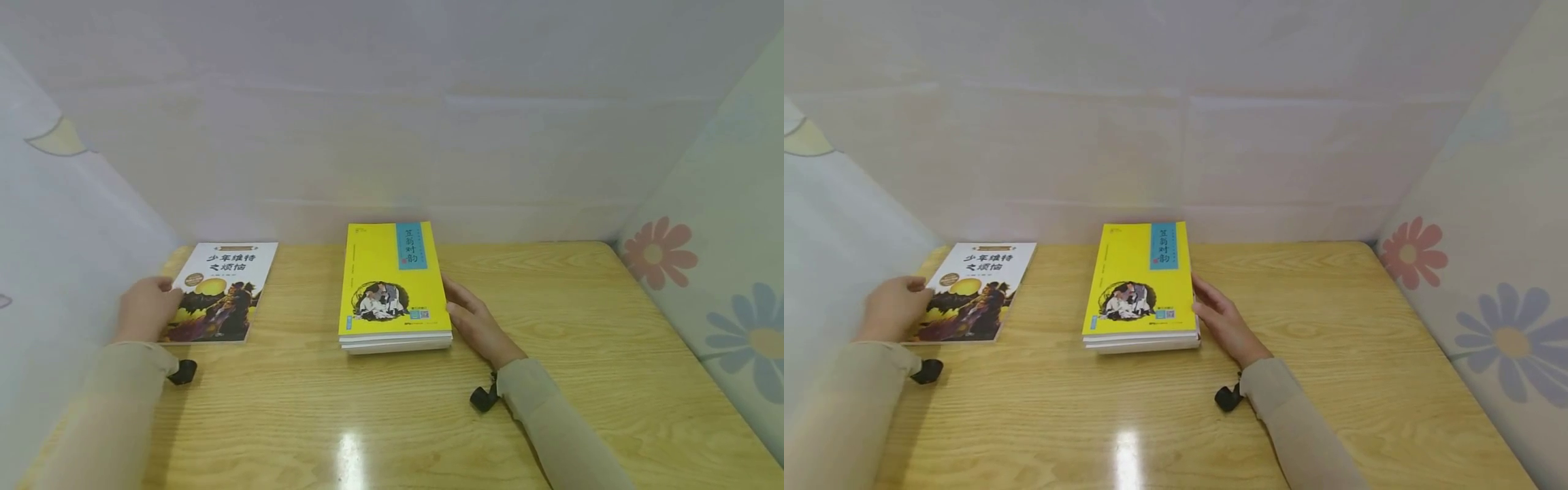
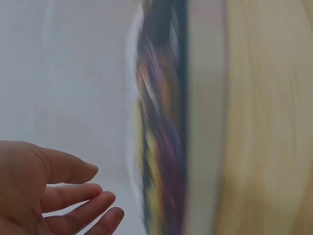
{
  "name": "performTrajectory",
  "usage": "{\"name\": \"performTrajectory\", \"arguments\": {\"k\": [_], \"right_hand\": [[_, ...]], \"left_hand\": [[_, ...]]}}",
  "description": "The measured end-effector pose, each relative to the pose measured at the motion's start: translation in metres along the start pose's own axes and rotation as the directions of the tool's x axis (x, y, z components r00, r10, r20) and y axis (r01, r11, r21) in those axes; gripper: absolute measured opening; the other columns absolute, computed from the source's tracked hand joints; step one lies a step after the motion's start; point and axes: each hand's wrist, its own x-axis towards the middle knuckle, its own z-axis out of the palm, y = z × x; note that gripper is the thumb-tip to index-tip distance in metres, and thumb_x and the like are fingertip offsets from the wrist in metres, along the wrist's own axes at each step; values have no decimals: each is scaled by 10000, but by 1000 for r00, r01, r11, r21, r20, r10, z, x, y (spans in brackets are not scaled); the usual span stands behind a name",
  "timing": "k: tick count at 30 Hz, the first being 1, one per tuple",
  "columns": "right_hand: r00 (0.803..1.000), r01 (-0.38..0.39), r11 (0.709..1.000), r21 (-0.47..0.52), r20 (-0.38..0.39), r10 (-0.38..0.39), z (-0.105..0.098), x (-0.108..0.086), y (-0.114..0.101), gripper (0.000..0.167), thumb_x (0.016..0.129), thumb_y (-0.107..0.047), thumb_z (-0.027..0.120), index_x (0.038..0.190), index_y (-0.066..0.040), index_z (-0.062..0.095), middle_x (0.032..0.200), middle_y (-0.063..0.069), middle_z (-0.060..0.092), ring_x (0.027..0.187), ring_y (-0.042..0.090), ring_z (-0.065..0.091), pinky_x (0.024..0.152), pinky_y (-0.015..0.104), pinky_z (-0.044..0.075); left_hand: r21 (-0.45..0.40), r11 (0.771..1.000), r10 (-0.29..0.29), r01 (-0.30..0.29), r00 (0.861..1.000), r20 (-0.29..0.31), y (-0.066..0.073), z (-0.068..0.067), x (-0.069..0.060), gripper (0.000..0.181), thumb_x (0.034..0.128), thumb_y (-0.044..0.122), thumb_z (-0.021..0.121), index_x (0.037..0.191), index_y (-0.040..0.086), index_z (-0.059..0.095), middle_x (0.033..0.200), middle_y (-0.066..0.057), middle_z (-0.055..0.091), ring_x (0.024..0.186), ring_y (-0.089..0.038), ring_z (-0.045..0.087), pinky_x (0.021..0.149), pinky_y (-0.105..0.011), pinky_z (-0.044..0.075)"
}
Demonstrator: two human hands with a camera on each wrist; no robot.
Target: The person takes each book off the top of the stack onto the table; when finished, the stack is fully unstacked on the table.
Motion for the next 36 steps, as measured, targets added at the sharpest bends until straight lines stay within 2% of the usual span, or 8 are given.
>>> {"name": "performTrajectory", "arguments": {"k": [4,7,10,15,19,27,34,36], "right_hand": [[1000,-7,1000,3,4,7,0,0,0,586,1049,-391,543,1589,-313,330,1639,-117,282,1526,131,195,1241,453,189],[1000,-20,1000,5,2,19,0,-1,-1,585,1045,-408,546,1584,-331,333,1634,-131,289,1521,120,206,1240,450,194],[1000,-24,1000,9,2,24,0,-2,-2,581,1042,-413,549,1579,-342,338,1629,-141,293,1516,106,214,1240,442,196],[1000,-11,1000,23,7,10,0,-2,-3,574,1052,-383,537,1585,-323,332,1636,-122,287,1520,119,207,1243,445,185],[1000,-6,1000,31,11,6,1,-2,-3,572,1054,-369,536,1586,-312,333,1636,-105,289,1520,134,214,1241,452,191],[999,4,998,56,32,-6,1,1,0,572,1060,-363,532,1591,-295,330,1643,-96,281,1522,135,215,1237,409,209],[999,19,998,67,37,-21,0,0,0,573,1070,-330,511,1602,-258,311,1655,-70,261,1531,156,194,1236,394,208],[999,20,997,71,39,-23,0,0,0,577,1071,-326,509,1605,-249,304,1659,-64,255,1533,159,191,1233,380,216]], "left_hand": [[-70,991,115,-115,993,-16,53,13,-12,526,1050,256,446,1390,-142,489,1319,-377,545,1167,-541,544,926,-638,481],[-185,964,201,-190,979,42,96,26,-26,516,1074,310,453,1430,-59,510,1364,-320,555,1198,-497,565,919,-614,508],[-300,925,276,-232,955,112,133,39,-40,483,1078,319,490,1443,6,531,1360,-259,591,1194,-445,597,937,-578,524],[-514,834,342,-203,920,192,173,65,-50,423,1082,208,502,1456,11,520,1348,-252,598,1145,-397,639,946,-456,569],[-616,778,326,-123,917,229,193,81,-52,411,1073,161,515,1437,-29,518,1335,-265,589,1141,-380,641,928,-387,582],[-657,754,264,-31,929,259,205,91,-50,439,1050,230,573,1407,-23,546,1273,-202,610,1147,-335,623,932,-394,581],[-714,695,242,85,907,344,204,97,-45,477,1044,228,584,1447,-16,509,1376,-189,566,1244,-317,586,988,-377,549],[-743,651,227,158,893,388,203,97,-44,495,1046,230,580,1466,-15,485,1432,-181,526,1291,-316,555,1017,-364,528]]}}
